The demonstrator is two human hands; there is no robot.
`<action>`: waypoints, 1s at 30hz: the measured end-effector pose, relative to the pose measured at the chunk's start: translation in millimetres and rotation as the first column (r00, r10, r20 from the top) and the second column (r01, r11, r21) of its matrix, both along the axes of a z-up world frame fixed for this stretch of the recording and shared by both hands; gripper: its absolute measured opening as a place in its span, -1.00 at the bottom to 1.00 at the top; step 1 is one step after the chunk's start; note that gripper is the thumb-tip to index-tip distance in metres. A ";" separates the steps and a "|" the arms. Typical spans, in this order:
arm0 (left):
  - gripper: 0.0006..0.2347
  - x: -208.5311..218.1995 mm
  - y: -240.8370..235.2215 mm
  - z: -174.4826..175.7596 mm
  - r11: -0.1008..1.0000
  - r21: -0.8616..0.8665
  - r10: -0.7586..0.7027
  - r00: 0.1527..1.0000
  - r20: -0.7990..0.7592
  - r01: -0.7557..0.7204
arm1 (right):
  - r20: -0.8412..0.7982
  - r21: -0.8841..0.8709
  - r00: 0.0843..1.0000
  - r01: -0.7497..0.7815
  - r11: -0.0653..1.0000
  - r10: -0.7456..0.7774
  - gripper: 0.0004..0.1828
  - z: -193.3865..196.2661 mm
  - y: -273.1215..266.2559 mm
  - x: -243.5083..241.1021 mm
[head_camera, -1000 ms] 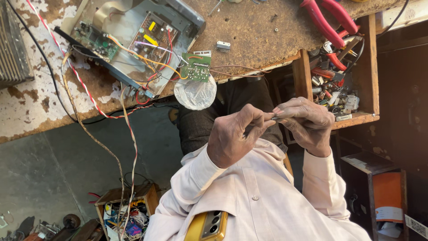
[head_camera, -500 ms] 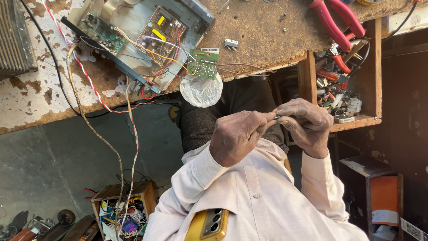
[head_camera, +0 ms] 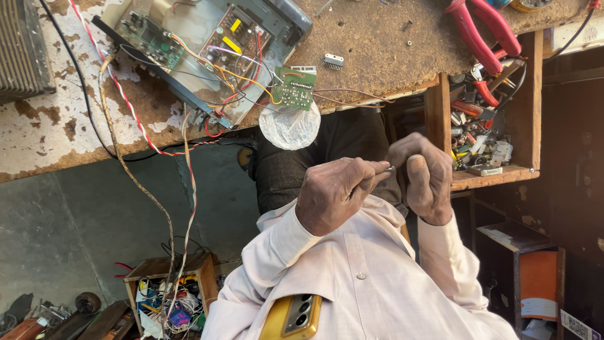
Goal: The person solders wires to a circuit board using a soldering iron and solder, then handles a small white component and a black plastic housing. They open a drawer to retrieve small parts and continue assembling the electronic device.
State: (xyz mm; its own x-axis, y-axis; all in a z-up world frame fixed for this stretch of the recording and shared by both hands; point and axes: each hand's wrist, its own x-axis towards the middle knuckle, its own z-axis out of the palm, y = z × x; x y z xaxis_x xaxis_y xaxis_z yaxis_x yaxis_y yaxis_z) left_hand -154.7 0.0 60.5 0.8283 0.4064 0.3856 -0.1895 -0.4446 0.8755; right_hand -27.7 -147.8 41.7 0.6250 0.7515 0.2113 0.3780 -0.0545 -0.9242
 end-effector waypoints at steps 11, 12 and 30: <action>-0.81 -7.6 0.2 -3.3 0.999 -0.029 0.032 0.999 -0.005 -0.032 | 0.274 -0.198 0.962 0.054 0.979 0.002 -0.65 4.8 8.2 -5.8; -0.80 -9.0 1.0 -3.6 0.999 -0.042 0.027 1.000 0.007 -0.027 | 0.234 -0.147 0.972 0.009 0.989 0.026 -0.65 6.9 10.0 -6.3; -0.79 -31.3 4.1 -21.2 0.845 -0.512 0.110 0.987 -0.115 -0.154 | -0.196 -0.067 0.980 0.008 0.998 -0.021 -0.64 -5.0 30.2 -32.3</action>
State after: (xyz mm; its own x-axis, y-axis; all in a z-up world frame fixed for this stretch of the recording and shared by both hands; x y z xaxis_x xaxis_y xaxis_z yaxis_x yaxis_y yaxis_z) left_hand -186.0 4.2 39.3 0.7710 0.6363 0.0252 -0.0831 0.0614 0.9946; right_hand -60.1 -117.6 36.7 0.6602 0.7503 0.0337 0.1880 -0.1216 -0.9746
